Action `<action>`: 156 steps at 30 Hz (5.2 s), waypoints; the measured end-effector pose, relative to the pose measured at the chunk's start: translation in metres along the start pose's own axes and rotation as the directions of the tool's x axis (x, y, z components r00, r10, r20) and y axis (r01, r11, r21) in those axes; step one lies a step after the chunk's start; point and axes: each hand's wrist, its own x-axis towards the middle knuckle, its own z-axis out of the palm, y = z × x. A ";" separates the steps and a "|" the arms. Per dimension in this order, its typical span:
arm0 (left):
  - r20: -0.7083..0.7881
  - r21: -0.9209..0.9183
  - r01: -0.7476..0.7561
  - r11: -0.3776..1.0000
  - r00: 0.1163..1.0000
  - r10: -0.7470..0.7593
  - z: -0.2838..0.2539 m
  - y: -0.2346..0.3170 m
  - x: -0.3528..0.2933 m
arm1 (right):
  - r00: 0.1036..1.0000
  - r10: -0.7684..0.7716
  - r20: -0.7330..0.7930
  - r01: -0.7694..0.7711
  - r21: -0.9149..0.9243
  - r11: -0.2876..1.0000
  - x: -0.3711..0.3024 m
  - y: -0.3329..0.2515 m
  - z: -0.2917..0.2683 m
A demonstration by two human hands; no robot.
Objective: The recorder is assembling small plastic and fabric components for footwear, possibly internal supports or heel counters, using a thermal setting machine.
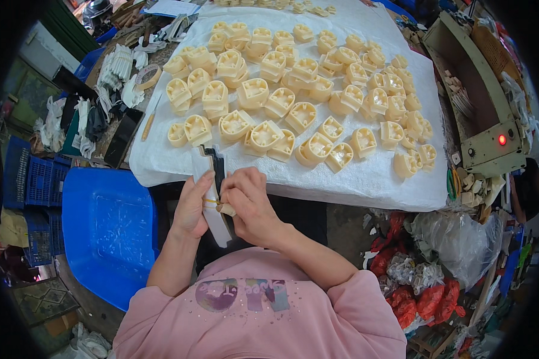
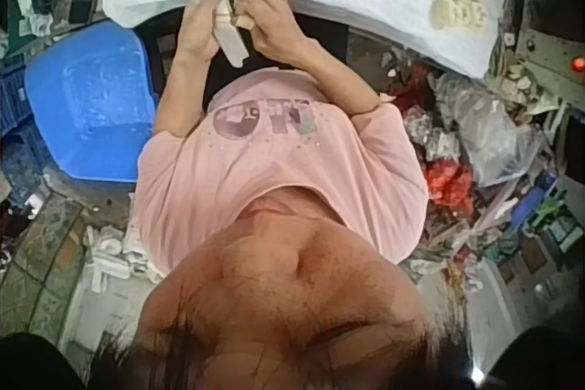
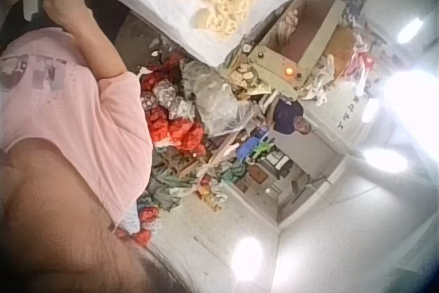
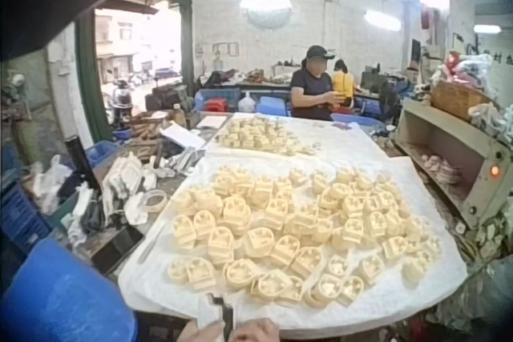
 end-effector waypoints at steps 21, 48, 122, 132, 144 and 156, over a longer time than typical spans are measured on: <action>-0.258 -0.205 -0.197 0.959 0.956 0.141 -0.049 0.017 -0.025 | 0.866 0.046 0.497 -0.132 0.139 0.981 0.001 -0.045 0.015; -0.362 0.065 -0.173 0.983 0.914 0.185 -0.054 -0.020 -0.027 | 0.858 0.118 0.501 -0.202 0.116 0.973 -0.015 -0.029 0.027; 0.168 0.920 0.096 -0.380 0.779 0.605 -0.153 0.127 0.079 | 0.724 0.630 0.279 -0.614 0.678 0.405 0.147 0.029 0.051; 0.166 0.819 0.196 -0.540 0.819 0.549 -0.148 0.103 0.077 | 0.814 0.548 0.193 -0.578 0.363 0.731 0.077 0.033 0.013; 0.430 0.796 0.054 -0.603 0.650 0.626 -0.147 0.093 0.067 | 0.769 0.621 0.150 -0.577 0.580 0.574 0.040 0.042 -0.012; -0.200 0.720 -0.359 0.594 0.712 0.673 -0.105 0.109 0.036 | 0.834 0.549 0.053 -0.528 0.363 0.768 0.017 0.043 -0.022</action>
